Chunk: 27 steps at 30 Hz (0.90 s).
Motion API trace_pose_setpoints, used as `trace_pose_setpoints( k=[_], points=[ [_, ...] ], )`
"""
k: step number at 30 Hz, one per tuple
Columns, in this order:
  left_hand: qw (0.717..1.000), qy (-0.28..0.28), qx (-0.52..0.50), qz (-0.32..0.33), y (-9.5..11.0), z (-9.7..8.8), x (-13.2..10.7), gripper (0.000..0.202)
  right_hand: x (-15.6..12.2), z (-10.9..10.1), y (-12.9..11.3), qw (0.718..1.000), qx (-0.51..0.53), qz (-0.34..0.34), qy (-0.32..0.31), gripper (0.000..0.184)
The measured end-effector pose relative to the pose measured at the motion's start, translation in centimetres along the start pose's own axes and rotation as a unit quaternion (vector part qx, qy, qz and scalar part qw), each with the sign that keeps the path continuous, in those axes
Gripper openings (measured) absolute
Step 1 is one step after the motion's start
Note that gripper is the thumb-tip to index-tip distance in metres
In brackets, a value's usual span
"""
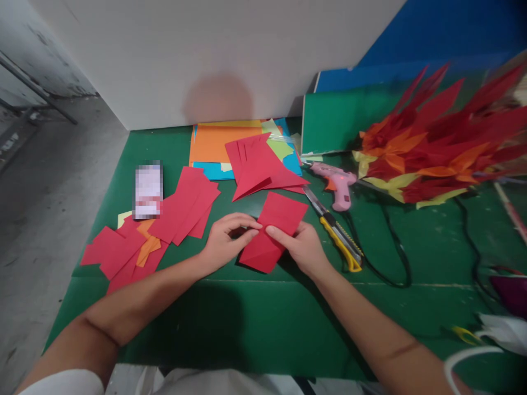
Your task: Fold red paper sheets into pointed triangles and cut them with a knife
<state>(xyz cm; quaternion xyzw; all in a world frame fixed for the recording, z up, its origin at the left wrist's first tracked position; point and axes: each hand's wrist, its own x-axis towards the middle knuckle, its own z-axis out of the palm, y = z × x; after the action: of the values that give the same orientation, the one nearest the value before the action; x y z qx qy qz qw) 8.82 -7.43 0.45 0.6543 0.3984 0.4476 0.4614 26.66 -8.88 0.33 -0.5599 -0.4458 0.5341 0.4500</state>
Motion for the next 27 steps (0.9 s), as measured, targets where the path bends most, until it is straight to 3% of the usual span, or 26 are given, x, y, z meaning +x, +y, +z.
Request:
trace_pose_setpoints(
  k=[10,15,19,21,22,24,27],
  points=[
    [0.999,-0.025,0.021,-0.016,-0.1,0.1,-0.2,0.014,0.3,0.1,0.6,0.992,0.108,0.012,0.066,0.034],
    [0.999,-0.031,0.020,-0.027,-0.4,-0.1,-0.2,0.017,0.4,0.1,0.6,0.995,0.072,-0.004,0.064,0.033],
    [0.997,-0.026,0.050,-0.048,-1.1,-0.9,0.6,0.017,0.9,-0.7,0.8,0.986,-0.045,-0.133,0.094,0.049],
    [0.995,-0.030,0.075,-0.062,-1.4,-1.4,1.0,0.016,1.1,-1.3,0.8,0.956,-0.141,-0.227,0.122,0.052],
    [0.994,-0.037,0.085,-0.066,-1.5,-1.6,1.2,0.016,1.1,-1.5,0.8,0.937,-0.193,-0.267,0.117,0.042],
    [0.991,-0.051,0.104,-0.068,-1.6,-1.9,1.5,0.016,1.1,-1.7,0.5,0.902,-0.276,-0.328,0.056,0.019],
    [0.988,-0.068,0.124,-0.062,-1.7,-2.0,1.7,0.017,1.0,-1.4,0.2,0.864,-0.332,-0.373,-0.058,0.017]
  ],
)
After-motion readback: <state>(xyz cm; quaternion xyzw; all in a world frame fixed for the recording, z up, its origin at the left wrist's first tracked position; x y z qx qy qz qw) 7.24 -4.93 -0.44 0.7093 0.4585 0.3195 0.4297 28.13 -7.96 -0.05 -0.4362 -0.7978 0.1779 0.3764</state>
